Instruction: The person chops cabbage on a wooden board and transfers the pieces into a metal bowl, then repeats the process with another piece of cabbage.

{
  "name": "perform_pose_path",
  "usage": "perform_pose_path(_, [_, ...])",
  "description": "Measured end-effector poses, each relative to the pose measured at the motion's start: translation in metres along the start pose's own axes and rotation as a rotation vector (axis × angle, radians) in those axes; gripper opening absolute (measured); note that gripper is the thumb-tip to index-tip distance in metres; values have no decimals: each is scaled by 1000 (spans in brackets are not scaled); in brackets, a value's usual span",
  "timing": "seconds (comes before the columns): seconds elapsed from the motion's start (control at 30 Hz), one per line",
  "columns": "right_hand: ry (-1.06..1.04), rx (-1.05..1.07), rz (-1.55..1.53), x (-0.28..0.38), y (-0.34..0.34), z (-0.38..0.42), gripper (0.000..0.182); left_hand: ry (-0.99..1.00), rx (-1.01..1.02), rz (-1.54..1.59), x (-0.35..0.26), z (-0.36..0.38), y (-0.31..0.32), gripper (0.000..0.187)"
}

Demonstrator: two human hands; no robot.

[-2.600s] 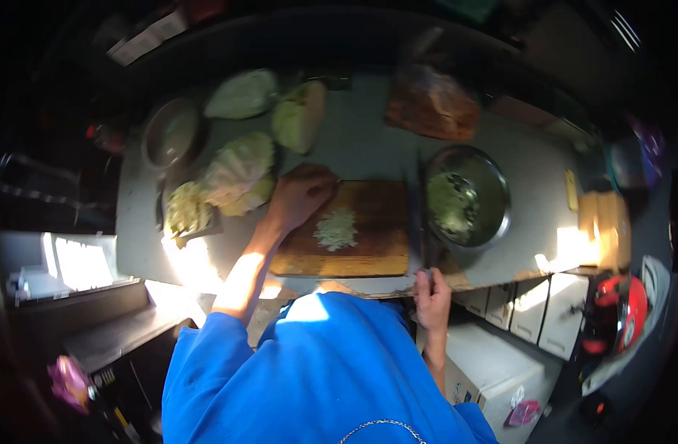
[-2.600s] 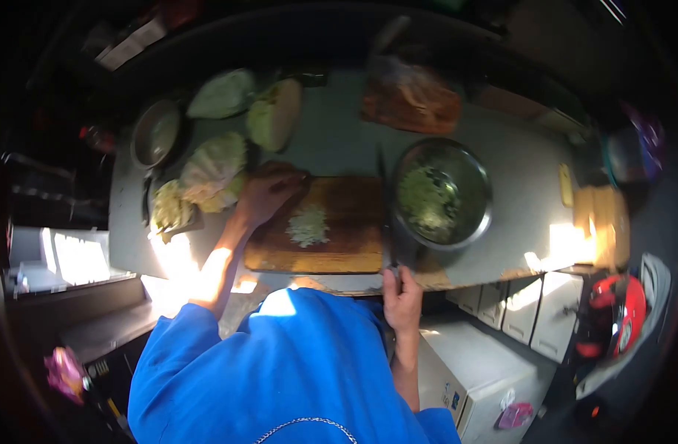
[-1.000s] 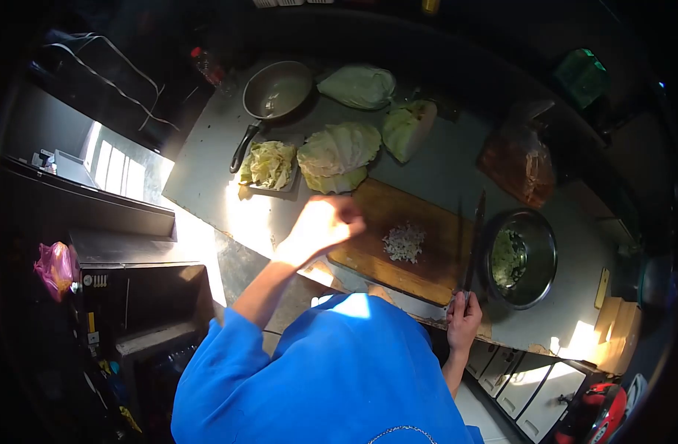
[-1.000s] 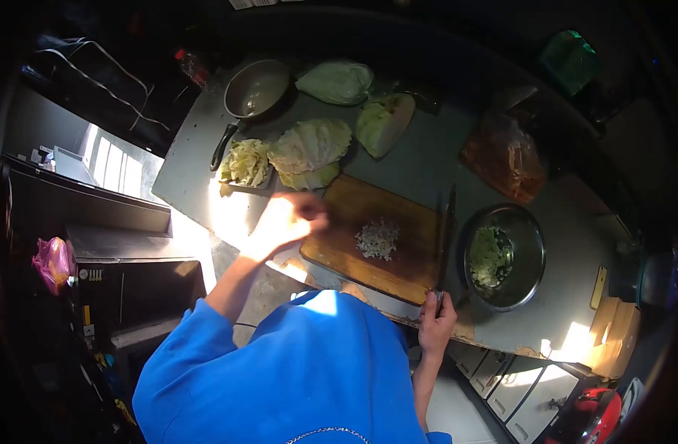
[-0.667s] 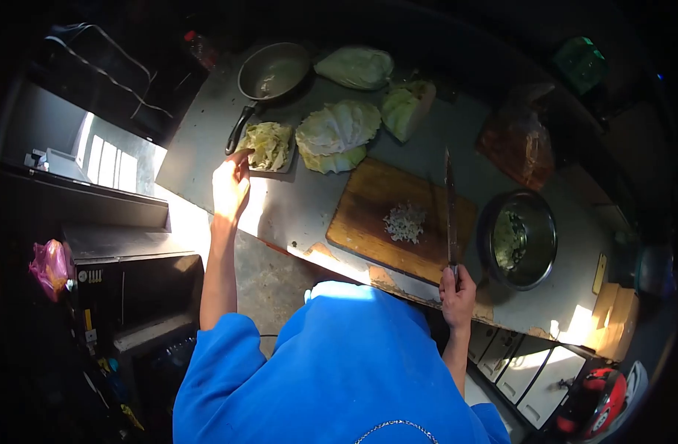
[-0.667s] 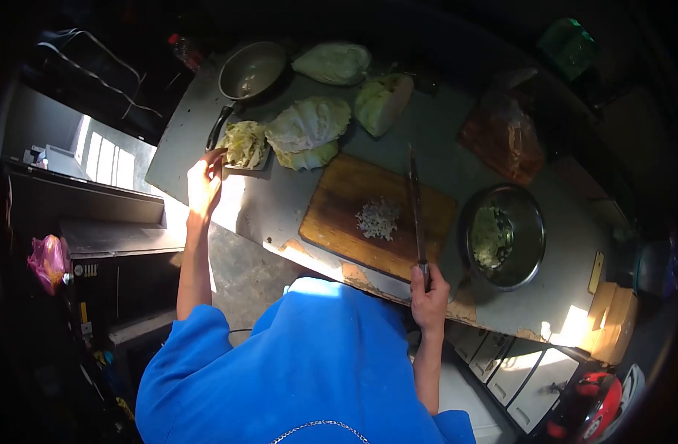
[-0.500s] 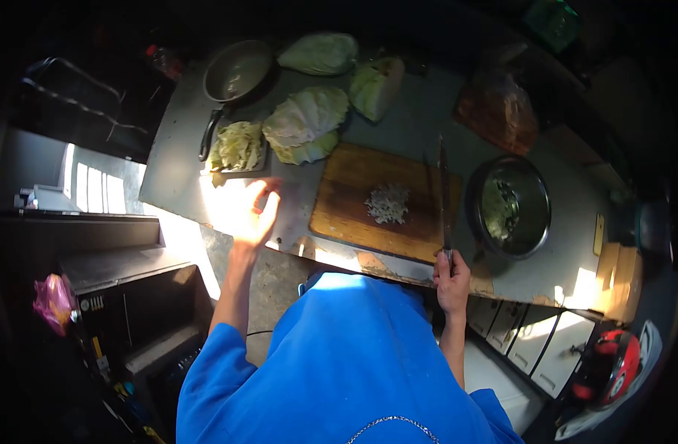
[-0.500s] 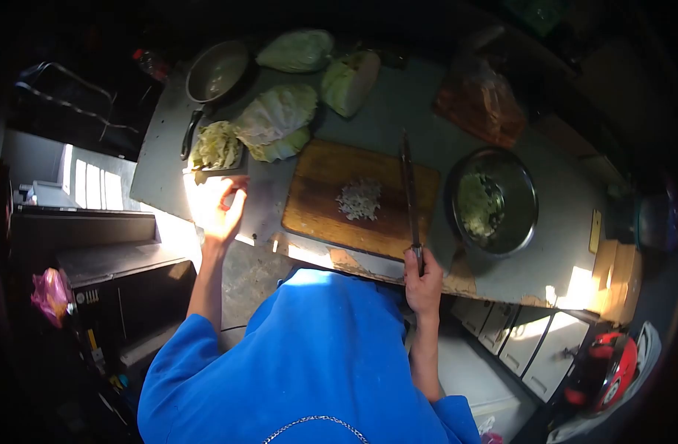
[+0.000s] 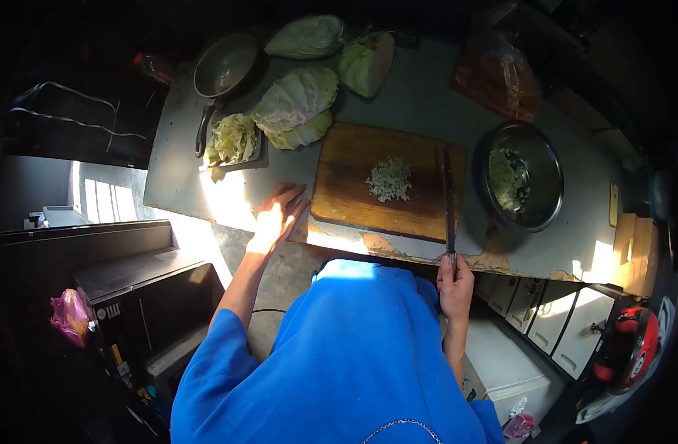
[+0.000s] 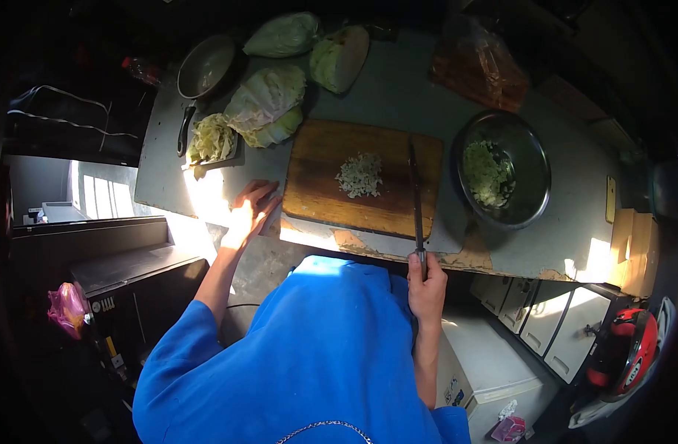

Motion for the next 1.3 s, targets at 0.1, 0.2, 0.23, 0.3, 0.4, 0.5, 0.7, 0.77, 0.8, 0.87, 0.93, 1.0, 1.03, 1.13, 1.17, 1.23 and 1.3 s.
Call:
perform_pose_path(0.1, [-9,27,45,4,-1,-3,33,58,51,-112,0,-5,13,26])
perform_pose_path(0.2, [-26,49,76,10,1,-7,33,8,63,-87,6,-3,24,21])
perform_pose_path(0.23, [-28,55,88,12,2,-9,34,22,51,-147,2,0,27,17])
perform_pose_path(0.3, [-53,68,78,11,5,-14,31,128,33,-267,-9,1,21,9])
perform_pose_path(0.4, [-67,70,59,18,12,-15,30,105,-104,-272,13,0,-19,13])
perform_pose_path(0.5, [-41,90,26,20,19,-16,30,17,-290,-295,83,-21,-85,24])
perform_pose_path(0.7, [-40,120,86,26,27,-17,28,58,-380,-298,53,-13,-107,39])
perform_pose_path(0.77, [-20,85,61,27,26,-14,28,136,-281,-64,51,6,-65,34])
perform_pose_path(0.8, [-18,75,32,27,26,-13,29,246,-213,-97,29,18,-40,30])
perform_pose_path(0.87, [-22,62,28,24,26,-11,29,165,14,-109,-23,26,-8,22])
perform_pose_path(0.93, [-45,41,72,25,25,-9,28,58,-34,-24,-4,36,14,24])
perform_pose_path(1.0, [-39,33,35,27,24,-5,27,-58,-81,-6,29,46,11,27])
perform_pose_path(1.03, [-34,27,-4,26,25,-3,27,-28,-162,-26,37,55,1,30])
perform_pose_path(1.13, [-27,52,21,19,28,-3,28,-57,-32,81,55,60,-12,32])
perform_pose_path(1.17, [-45,49,35,18,29,-4,27,-58,-35,77,55,60,-15,32])
perform_pose_path(1.23, [-38,53,26,18,31,-4,27,104,24,-255,33,56,-12,32])
perform_pose_path(1.3, [-31,57,20,20,34,-4,26,127,39,-177,39,52,-8,32])
Point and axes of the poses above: each hand's wrist, its own z-axis away from the middle knuckle, its own y-axis out of the palm, x = y × z, the point moved 9 cm from there along -z, towards the middle knuckle, and after that the axes turned 11 degrees about x, right-handed, at the moved point
